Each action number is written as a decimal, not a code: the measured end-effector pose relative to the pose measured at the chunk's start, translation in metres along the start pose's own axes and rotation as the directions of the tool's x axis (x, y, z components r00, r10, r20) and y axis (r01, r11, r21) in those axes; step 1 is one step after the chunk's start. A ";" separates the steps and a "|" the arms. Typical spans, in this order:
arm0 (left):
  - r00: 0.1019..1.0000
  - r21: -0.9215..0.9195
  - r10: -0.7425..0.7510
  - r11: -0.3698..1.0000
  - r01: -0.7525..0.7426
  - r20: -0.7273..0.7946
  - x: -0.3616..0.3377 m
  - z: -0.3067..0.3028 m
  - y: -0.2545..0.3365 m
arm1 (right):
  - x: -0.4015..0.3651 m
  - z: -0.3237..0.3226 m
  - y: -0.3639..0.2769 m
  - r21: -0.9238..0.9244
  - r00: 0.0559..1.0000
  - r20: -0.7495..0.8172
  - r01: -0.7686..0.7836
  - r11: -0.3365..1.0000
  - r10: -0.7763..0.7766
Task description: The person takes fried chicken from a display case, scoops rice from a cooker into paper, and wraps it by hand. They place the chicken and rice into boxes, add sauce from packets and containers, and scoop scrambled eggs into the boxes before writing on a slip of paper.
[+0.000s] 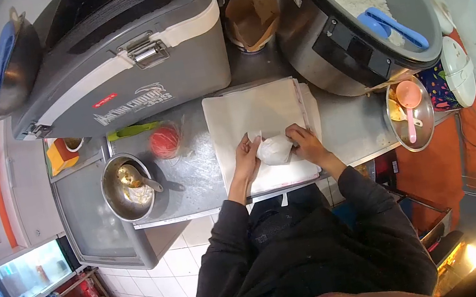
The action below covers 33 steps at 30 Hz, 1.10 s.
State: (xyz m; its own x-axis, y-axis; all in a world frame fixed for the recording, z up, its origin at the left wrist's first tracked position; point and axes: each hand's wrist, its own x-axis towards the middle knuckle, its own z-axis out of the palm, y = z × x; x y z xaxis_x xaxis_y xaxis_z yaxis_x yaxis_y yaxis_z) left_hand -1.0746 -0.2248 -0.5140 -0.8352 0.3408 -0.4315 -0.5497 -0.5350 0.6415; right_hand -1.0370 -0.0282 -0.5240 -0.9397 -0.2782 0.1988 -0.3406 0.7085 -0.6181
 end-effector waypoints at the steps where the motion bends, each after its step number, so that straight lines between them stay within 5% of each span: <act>1: 0.998 0.121 0.068 0.990 -0.069 0.008 0.003 0.001 -0.001 | -0.001 0.001 0.001 -0.037 1.000 -0.018 0.018 0.999 -0.019; 3: 0.991 0.241 0.128 0.962 -0.130 0.023 0.004 0.003 -0.004 | -0.003 0.004 0.004 -0.035 0.998 -0.043 0.045 0.998 -0.046; 5: 0.877 0.765 0.481 0.562 -0.315 0.007 0.007 0.001 -0.009 | -0.004 0.005 0.002 -0.033 0.994 -0.070 0.082 0.996 -0.084; 10: 0.921 0.808 0.389 0.553 -0.204 -0.034 -0.017 0.005 -0.020 | 0.007 0.002 -0.016 0.086 0.978 -0.052 -0.195 0.977 0.200; 12: 0.795 0.802 0.590 0.402 -0.443 0.143 -0.025 0.013 -0.028 | 0.006 0.006 -0.016 0.118 0.979 -0.111 -0.159 0.980 0.172; 14: 0.795 0.843 0.592 0.356 -0.404 0.131 -0.029 0.014 -0.030 | 0.003 0.008 -0.024 0.154 0.975 -0.167 -0.124 0.980 0.149; 16: 0.947 0.499 0.297 0.843 -0.199 -0.124 -0.027 0.009 -0.026 | 0.000 0.004 -0.037 0.763 0.895 -0.135 -0.180 0.621 0.424; 17: 0.974 0.265 0.195 0.951 -0.160 -0.113 -0.025 0.005 -0.025 | -0.003 0.006 -0.040 0.761 0.894 -0.135 -0.183 0.623 0.428; 19: 0.978 0.261 0.204 0.947 -0.188 -0.036 -0.027 0.002 -0.031 | -0.006 0.007 -0.043 0.966 0.778 0.147 -0.245 0.079 0.611; 20: 0.976 0.263 0.213 0.941 -0.214 0.036 -0.031 0.005 -0.030 | -0.001 0.004 -0.056 0.967 0.774 0.140 -0.241 0.082 0.618; 22: 0.970 0.350 0.242 0.906 -0.239 0.037 -0.047 0.033 -0.014 | 0.013 -0.006 -0.089 0.963 0.627 0.251 -0.080 -0.259 0.737; 24: 0.954 0.452 0.281 0.841 -0.298 0.108 -0.054 0.040 -0.010 | 0.014 -0.005 -0.090 0.966 0.657 0.253 -0.129 -0.226 0.710; 26: 0.935 0.435 0.343 0.831 -0.345 0.086 -0.059 0.053 -0.013 | 0.012 0.005 -0.086 0.947 0.597 -0.152 -0.139 0.289 0.787; 27: 0.922 0.434 0.383 0.821 -0.371 0.063 -0.061 0.060 -0.016 | 0.009 0.005 -0.084 0.768 0.510 -0.318 -0.357 0.532 0.800; 32: 0.917 0.437 0.400 0.828 -0.352 -0.018 -0.059 0.084 -0.028 | -0.003 -0.020 -0.111 0.665 0.680 -0.388 -0.260 0.700 0.622; 33: 0.943 0.493 0.332 0.817 -0.298 0.021 -0.062 0.085 -0.027 | -0.005 -0.019 -0.114 0.528 0.669 -0.549 -0.188 0.828 0.501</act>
State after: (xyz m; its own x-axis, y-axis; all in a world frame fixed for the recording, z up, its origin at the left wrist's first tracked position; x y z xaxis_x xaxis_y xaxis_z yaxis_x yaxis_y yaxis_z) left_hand -1.0092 -0.1661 -0.4508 -0.9704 0.1598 -0.1811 -0.2062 -0.1578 0.9657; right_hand -0.9946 -0.0954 -0.4404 -0.8166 0.5247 0.2404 -0.0895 0.2965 -0.9508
